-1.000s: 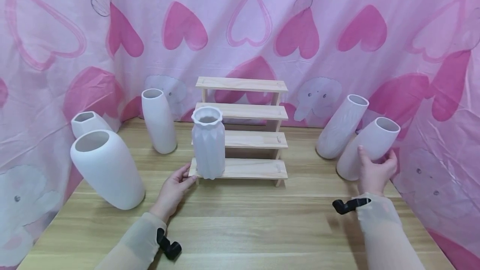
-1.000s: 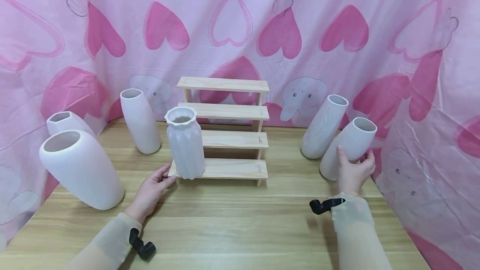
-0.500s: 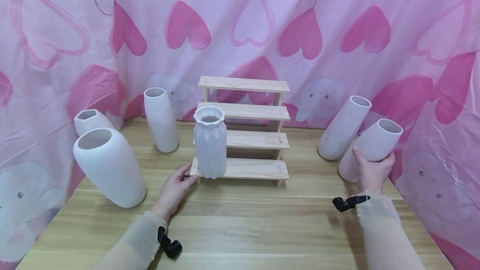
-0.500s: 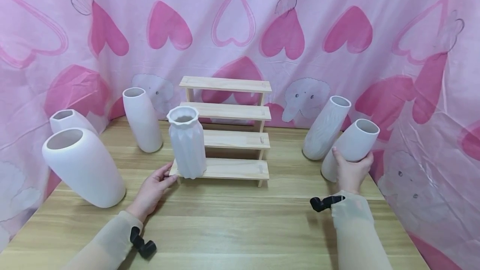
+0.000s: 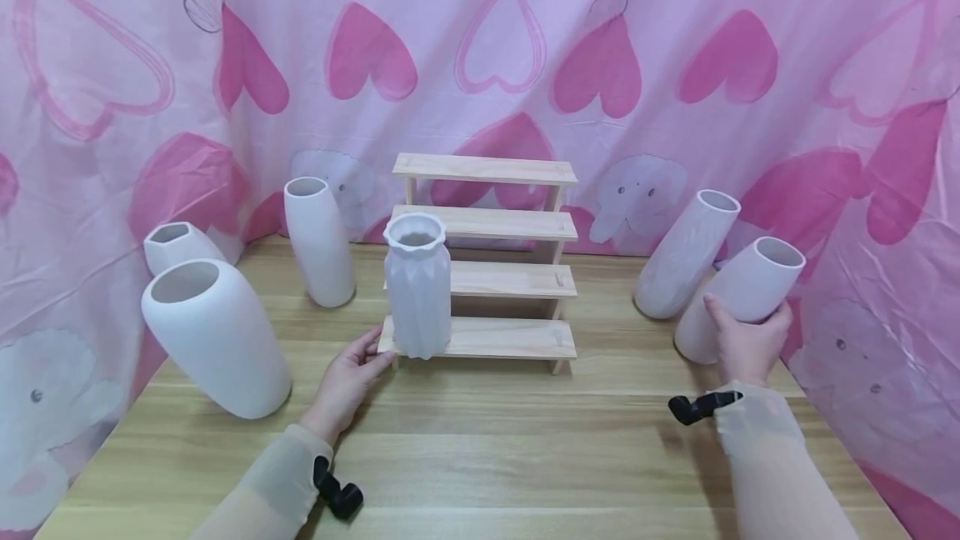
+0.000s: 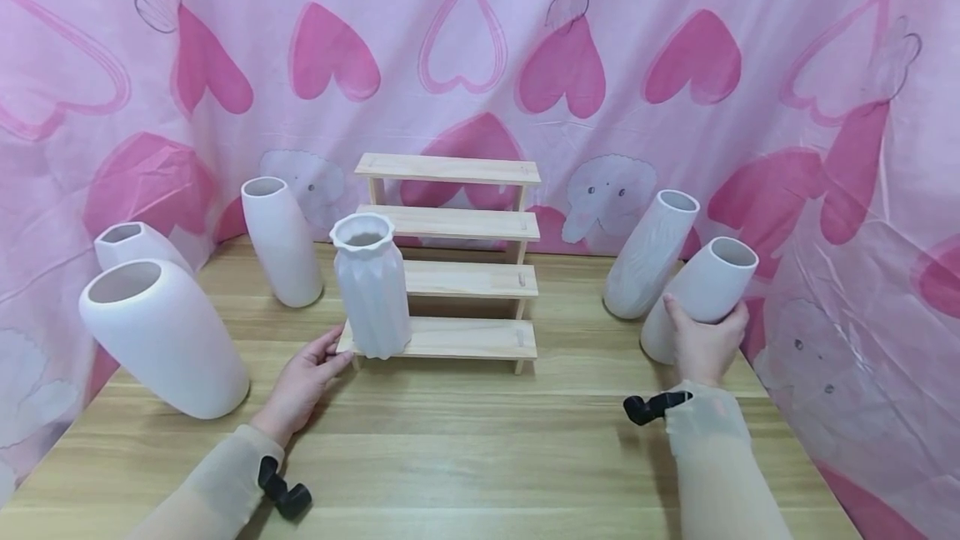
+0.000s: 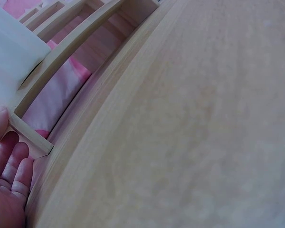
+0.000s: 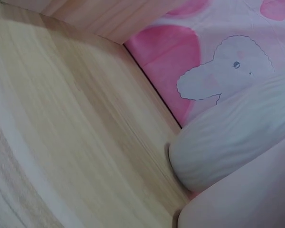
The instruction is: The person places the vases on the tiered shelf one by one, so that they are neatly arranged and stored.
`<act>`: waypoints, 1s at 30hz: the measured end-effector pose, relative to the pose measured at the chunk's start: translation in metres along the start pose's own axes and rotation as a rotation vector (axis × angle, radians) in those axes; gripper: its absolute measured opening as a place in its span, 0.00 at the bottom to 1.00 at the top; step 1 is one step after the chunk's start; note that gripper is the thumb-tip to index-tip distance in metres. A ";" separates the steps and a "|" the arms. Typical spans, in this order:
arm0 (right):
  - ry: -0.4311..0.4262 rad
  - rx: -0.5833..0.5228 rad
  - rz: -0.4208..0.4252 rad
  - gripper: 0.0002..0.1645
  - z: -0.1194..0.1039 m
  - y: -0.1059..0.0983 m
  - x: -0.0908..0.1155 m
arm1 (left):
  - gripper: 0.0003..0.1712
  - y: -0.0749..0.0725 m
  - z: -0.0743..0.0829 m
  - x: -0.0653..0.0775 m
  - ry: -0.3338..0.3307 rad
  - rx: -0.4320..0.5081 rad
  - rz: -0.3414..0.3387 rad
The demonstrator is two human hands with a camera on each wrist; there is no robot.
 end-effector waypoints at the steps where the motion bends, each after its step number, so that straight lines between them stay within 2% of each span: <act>1: 0.005 0.000 -0.001 0.59 0.000 -0.001 0.000 | 0.34 0.000 0.000 0.000 0.001 0.000 -0.001; 7: 0.020 -0.016 -0.015 0.60 0.001 -0.003 0.002 | 0.34 0.001 0.001 0.000 -0.002 0.001 -0.004; 16: -0.035 -0.003 -0.037 0.57 -0.009 -0.002 0.011 | 0.34 0.000 0.001 0.000 -0.002 0.003 -0.004; 23: -0.059 -0.011 -0.100 0.58 -0.025 0.006 0.028 | 0.34 0.001 0.000 -0.001 -0.007 0.006 -0.005; 28: -0.095 0.001 -0.177 0.57 -0.042 0.017 0.043 | 0.34 0.000 0.000 0.000 0.000 0.016 -0.006; 30: -0.119 -0.033 -0.212 0.56 -0.049 0.023 0.050 | 0.34 0.000 0.001 0.000 0.005 0.015 -0.007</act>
Point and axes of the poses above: each hand's wrist, its own x-axis away from the middle knuckle, its own y-axis out of the palm, z = x × y, the point moved 8 cm from there along -x, towards the middle knuckle, and after that the axes turned 6 degrees about -z, right-handed, at the moved point
